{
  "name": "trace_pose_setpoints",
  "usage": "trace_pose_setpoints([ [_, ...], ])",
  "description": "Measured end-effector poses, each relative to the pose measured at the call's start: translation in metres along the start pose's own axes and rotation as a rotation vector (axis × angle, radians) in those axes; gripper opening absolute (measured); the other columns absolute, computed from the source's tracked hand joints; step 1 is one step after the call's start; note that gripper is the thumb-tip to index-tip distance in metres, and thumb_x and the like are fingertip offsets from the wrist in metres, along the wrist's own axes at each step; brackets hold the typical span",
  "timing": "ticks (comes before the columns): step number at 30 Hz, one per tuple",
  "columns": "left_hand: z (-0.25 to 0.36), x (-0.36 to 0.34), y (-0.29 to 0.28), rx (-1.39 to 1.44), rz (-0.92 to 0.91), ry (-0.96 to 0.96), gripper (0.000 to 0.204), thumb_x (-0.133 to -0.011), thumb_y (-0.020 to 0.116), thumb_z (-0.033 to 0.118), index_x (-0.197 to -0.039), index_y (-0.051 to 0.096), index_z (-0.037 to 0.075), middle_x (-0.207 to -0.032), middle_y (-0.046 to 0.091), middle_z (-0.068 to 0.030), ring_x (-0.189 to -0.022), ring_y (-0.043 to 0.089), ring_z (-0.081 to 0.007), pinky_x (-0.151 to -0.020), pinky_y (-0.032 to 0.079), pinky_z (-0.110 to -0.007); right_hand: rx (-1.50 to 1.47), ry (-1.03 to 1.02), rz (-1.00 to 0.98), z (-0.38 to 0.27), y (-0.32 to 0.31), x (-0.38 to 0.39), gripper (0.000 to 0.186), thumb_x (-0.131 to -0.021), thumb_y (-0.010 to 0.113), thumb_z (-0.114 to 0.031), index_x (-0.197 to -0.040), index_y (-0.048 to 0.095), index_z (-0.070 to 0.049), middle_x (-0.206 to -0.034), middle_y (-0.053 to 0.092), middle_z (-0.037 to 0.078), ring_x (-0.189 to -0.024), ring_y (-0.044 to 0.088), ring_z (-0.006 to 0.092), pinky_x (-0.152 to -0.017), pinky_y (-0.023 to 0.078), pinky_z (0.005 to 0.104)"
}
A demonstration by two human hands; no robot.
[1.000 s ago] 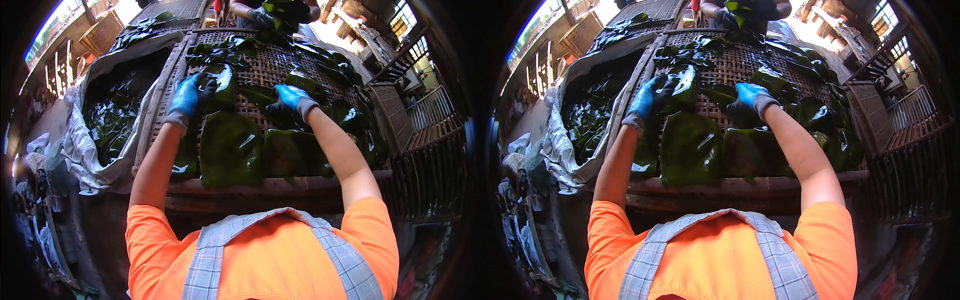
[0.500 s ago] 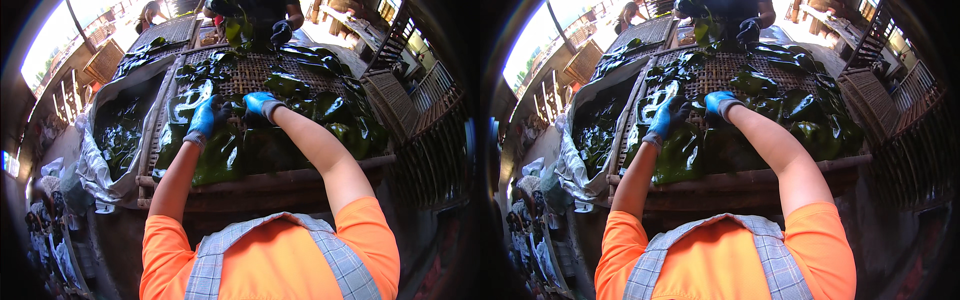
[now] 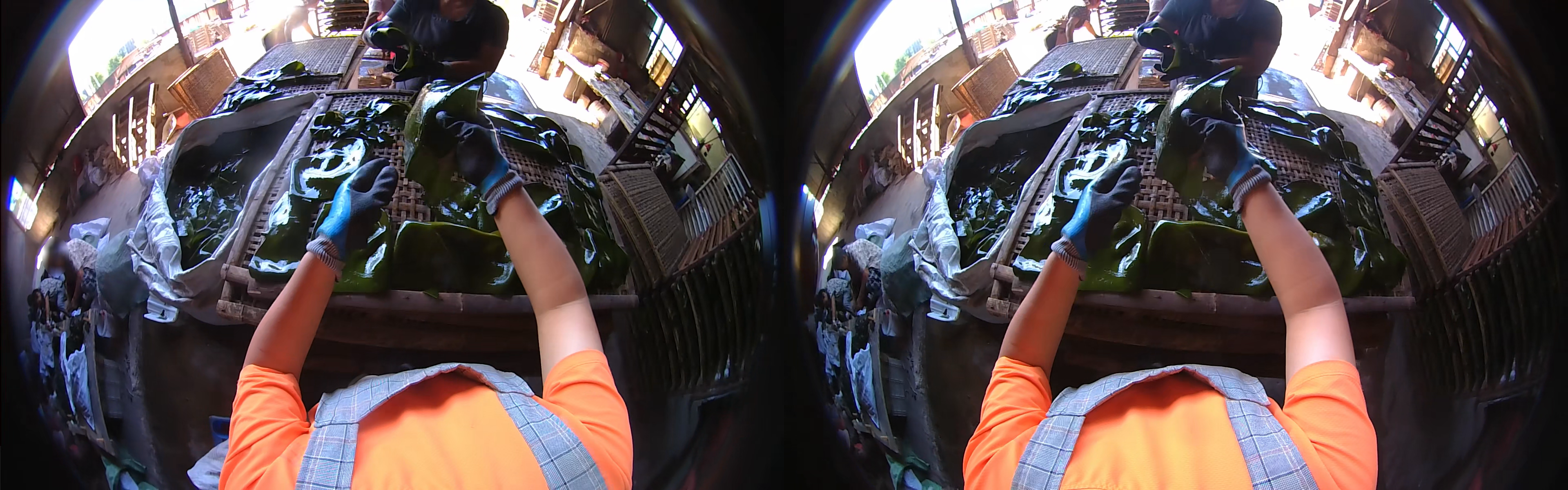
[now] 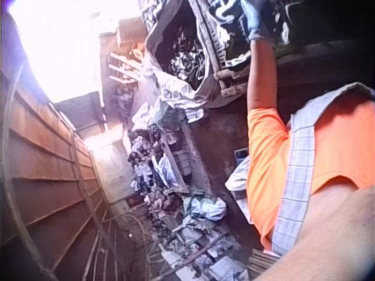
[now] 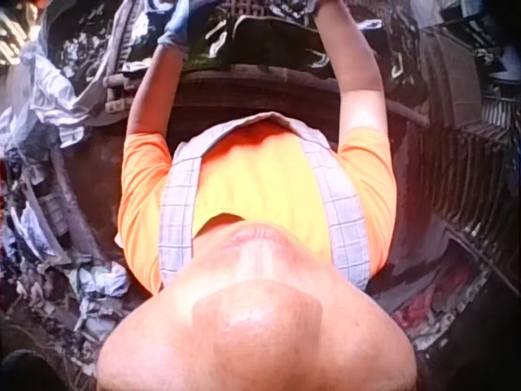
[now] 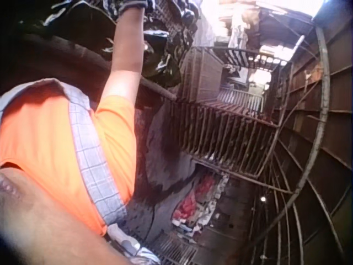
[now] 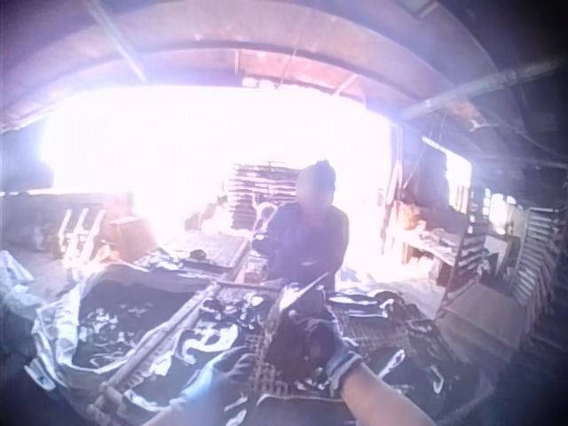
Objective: The person takes green leaves from a bag and lays them flat onto a woven tray. They fold the leaves and arrange them in rows on the tray. They then lift the tray and place it into a drying rack before starting a new tray on the work surface.
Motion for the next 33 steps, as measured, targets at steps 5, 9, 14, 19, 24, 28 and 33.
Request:
trace_pose_setpoints([
  [5,0.029,0.017,0.042,-0.493,-0.249,0.296,0.044,-0.091,0.058,0.015,-0.132,0.047,0.003,-0.106,0.062,-0.0068,-0.088,0.061,-0.0122,-0.084,0.052,-0.029,-0.029,-0.106,0.083,0.011,0.032,0.037,0.015,-0.086,0.064,-0.009,-0.100,0.065,-0.004,-0.091,0.067,0.004,-0.082,0.064,0.0159,-0.076,0.052,0.0317],
  [9,0.014,0.023,0.059,0.532,-0.185,-0.236,0.047,-0.096,0.051,0.041,-0.131,0.050,0.009,-0.117,0.062,-0.0057,-0.101,0.061,-0.0199,-0.090,0.050,-0.037,-0.395,-0.054,0.113,0.041,0.031,0.047,0.029,-0.097,0.047,-0.022,-0.116,0.057,-0.003,-0.107,0.064,0.012,-0.092,0.063,0.0264,-0.083,0.053,0.0384],
  [14,-0.005,0.021,0.059,0.682,-0.231,-0.399,0.045,-0.097,0.043,0.047,-0.125,0.054,0.013,-0.115,0.063,-0.0046,-0.098,0.062,-0.0212,-0.089,0.050,-0.038,-0.845,0.057,0.046,0.057,0.040,0.056,0.037,-0.096,0.047,-0.028,-0.121,0.053,-0.001,-0.112,0.062,0.016,-0.100,0.061,0.0296,-0.089,0.051,0.0410],
  [19,-0.005,0.008,0.064,0.959,-0.661,-0.265,0.042,-0.101,0.037,0.038,-0.128,0.050,0.008,-0.115,0.062,-0.0078,-0.100,0.060,-0.0191,-0.090,0.049,-0.037,-0.269,-0.103,0.160,0.039,0.073,0.090,0.026,-0.089,0.049,0.005,-0.112,0.059,-0.002,-0.098,0.066,0.007,-0.086,0.064,0.0166,-0.075,0.054,0.0278],
  [24,-0.022,-0.019,0.014,0.748,-0.342,-0.129,0.040,-0.102,0.035,0.032,-0.122,0.053,0.002,-0.119,0.060,-0.0113,-0.110,0.057,-0.0239,-0.099,0.044,-0.038,-0.118,0.164,0.204,0.046,0.073,0.107,0.019,-0.087,0.061,0.003,-0.105,0.062,-0.001,-0.091,0.066,0.006,-0.079,0.063,0.0129,-0.065,0.054,0.0253],
  [28,0.001,-0.012,-0.023,0.415,-0.173,-0.212,0.037,-0.100,0.046,0.032,-0.117,0.052,0.000,-0.114,0.062,-0.0144,-0.107,0.060,-0.0256,-0.096,0.047,-0.040,0.158,0.247,0.147,0.026,0.028,0.114,0.015,-0.088,0.065,-0.005,-0.102,0.061,0.001,-0.089,0.065,0.004,-0.078,0.061,0.0102,-0.068,0.051,0.0229],
  [33,0.005,-0.020,-0.031,0.207,-0.405,-0.138,0.033,-0.099,0.048,0.026,-0.121,0.053,0.003,-0.106,0.064,-0.0082,-0.092,0.063,-0.0169,-0.082,0.051,-0.033,0.224,0.297,-0.016,0.001,0.038,0.074,0.064,-0.087,0.070,-0.026,-0.135,0.039,0.003,-0.098,0.060,0.002,-0.085,0.055,0.0077,-0.078,0.046,0.0229],
])
Point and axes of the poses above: each hand's wrist, its own x-axis away from the middle knuckle, its own y-axis out of the palm, z = x × y, the point moved 7 cm from there along -x, towards the middle knuckle
